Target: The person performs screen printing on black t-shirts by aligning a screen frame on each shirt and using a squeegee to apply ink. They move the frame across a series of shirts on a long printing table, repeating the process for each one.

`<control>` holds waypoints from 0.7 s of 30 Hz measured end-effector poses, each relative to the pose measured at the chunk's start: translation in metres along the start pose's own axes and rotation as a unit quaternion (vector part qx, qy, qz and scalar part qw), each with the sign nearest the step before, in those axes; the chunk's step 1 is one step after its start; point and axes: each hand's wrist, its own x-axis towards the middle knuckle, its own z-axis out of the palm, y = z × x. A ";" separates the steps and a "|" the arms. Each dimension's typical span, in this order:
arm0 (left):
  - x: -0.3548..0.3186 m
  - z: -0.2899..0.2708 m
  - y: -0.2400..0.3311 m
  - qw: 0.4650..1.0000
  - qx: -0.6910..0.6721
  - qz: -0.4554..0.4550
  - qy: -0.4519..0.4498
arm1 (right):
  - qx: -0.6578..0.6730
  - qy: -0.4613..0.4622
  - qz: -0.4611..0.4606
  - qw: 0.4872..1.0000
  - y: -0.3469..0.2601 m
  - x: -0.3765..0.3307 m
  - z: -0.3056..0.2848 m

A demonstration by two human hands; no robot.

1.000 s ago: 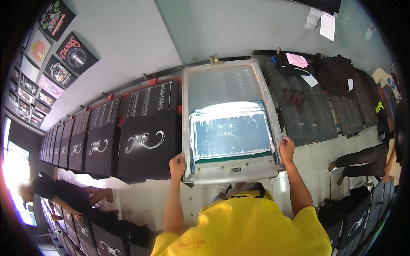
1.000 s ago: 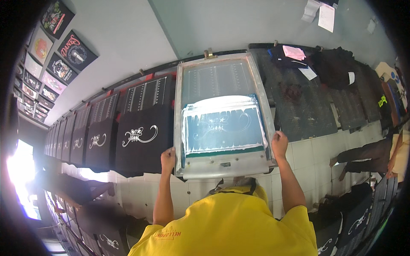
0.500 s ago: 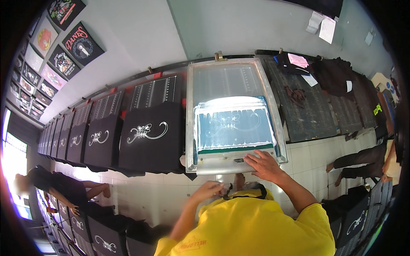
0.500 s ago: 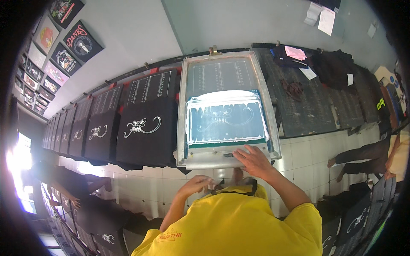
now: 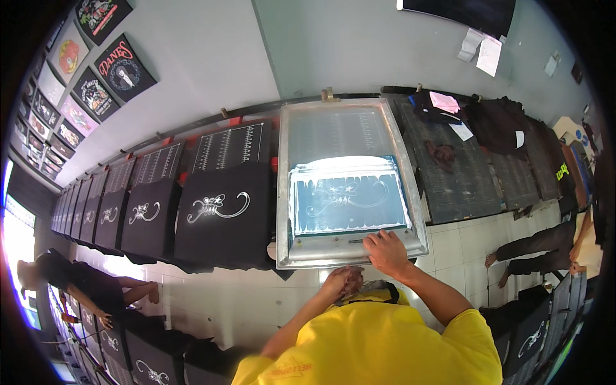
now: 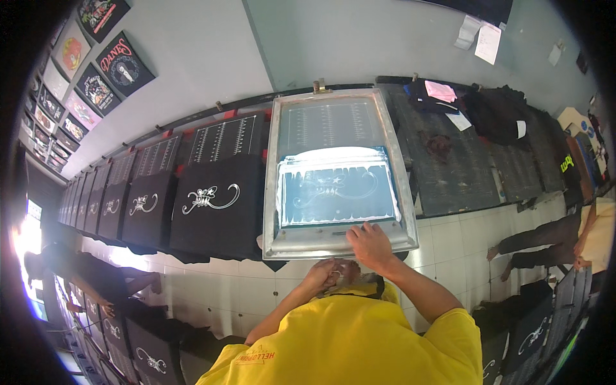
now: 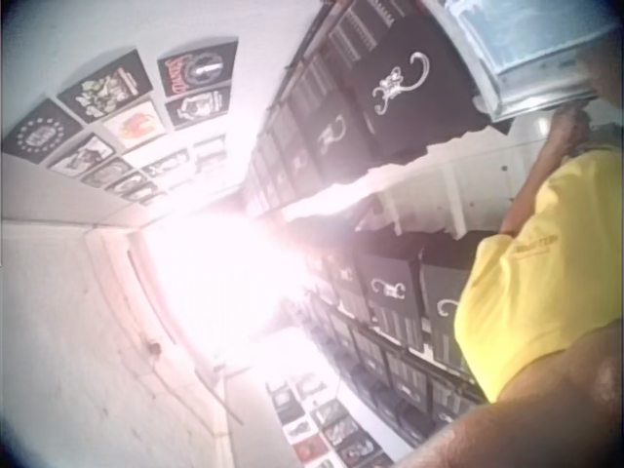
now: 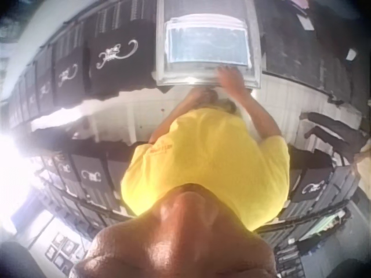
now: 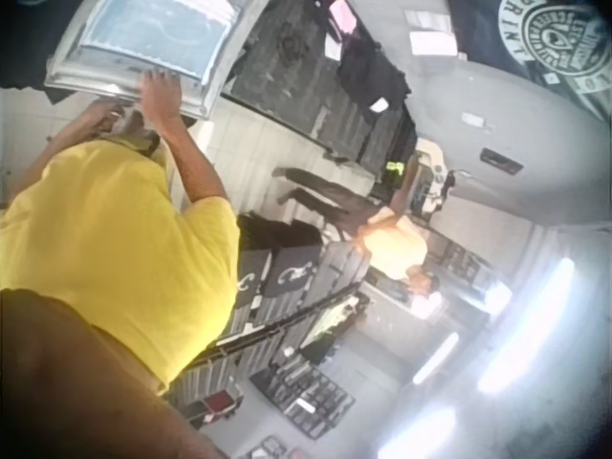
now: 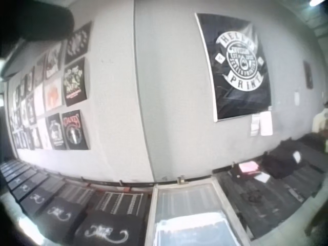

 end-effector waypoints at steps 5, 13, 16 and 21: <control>0.001 0.001 0.004 0.998 0.069 0.001 -0.006 | 0.014 0.055 0.010 0.998 0.013 0.015 -0.006; 0.016 -0.020 -0.006 0.998 -0.012 -0.062 0.007 | -0.033 0.105 0.007 0.994 0.089 0.111 0.014; 0.027 -0.045 -0.027 0.943 0.324 0.071 -0.011 | -0.061 0.115 -0.003 0.991 0.107 0.134 0.029; 0.038 -0.051 -0.045 0.969 0.245 0.030 0.023 | -0.051 0.071 0.005 0.996 0.113 0.148 0.039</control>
